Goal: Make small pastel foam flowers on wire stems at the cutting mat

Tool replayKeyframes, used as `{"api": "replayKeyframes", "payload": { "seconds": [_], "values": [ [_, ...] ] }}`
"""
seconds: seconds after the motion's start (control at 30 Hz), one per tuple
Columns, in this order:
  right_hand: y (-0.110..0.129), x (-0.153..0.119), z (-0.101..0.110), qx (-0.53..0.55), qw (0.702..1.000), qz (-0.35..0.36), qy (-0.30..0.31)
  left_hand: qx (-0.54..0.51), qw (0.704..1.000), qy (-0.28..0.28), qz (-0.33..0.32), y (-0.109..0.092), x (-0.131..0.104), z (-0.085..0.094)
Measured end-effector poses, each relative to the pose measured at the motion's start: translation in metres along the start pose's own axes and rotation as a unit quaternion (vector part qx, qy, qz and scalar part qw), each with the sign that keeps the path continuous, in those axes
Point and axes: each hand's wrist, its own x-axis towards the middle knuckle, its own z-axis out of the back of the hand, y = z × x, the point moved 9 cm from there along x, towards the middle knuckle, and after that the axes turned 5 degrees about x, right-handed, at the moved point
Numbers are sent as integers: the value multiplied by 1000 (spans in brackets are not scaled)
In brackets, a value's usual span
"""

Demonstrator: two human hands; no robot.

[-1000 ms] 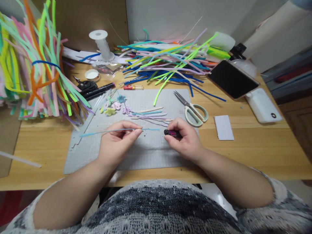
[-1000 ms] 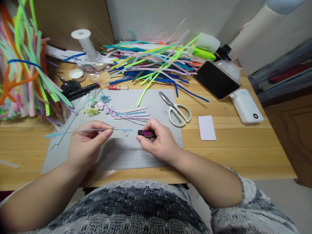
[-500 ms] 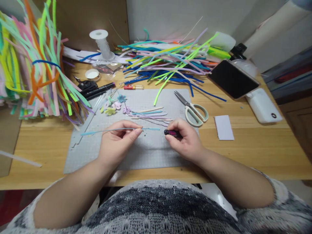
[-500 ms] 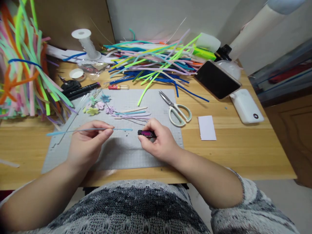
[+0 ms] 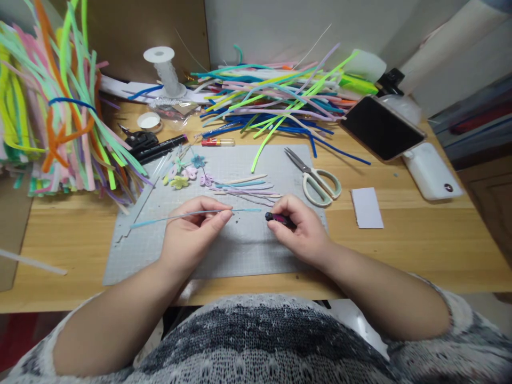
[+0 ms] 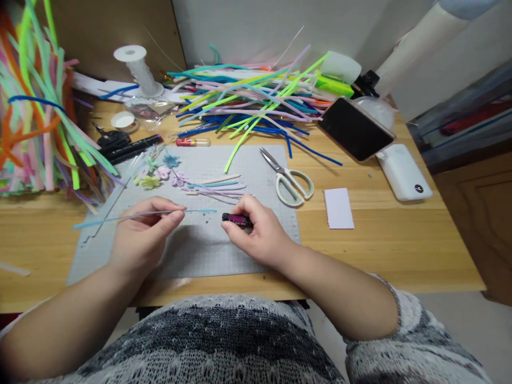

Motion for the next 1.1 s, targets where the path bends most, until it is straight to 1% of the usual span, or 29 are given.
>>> {"api": "replayKeyframes", "payload": {
  "seconds": [0.2,0.33,0.47,0.67,0.87,0.97,1.1],
  "values": [
    [-7,2,-2,-6,999,-34,7,8,1000,1,3,-1,1,0],
    [-9,4,-2,-14,999,-43,8,21,1000,0,-3,-4,1,0],
    [-10,4,-2,-25,998,-49,6,72,997,-1,-8,-12,2,1],
    [-16,4,-1,-65,996,-59,5,146,989,18,-10,-21,7,8],
    [-21,5,-7,-38,996,-69,31,185,981,34,-39,-24,7,9],
    [-19,4,-7,-55,996,-68,25,187,980,35,-52,-26,6,7],
    [-17,3,-6,-93,993,-64,23,182,982,33,-50,-28,5,7]
  ]
}}
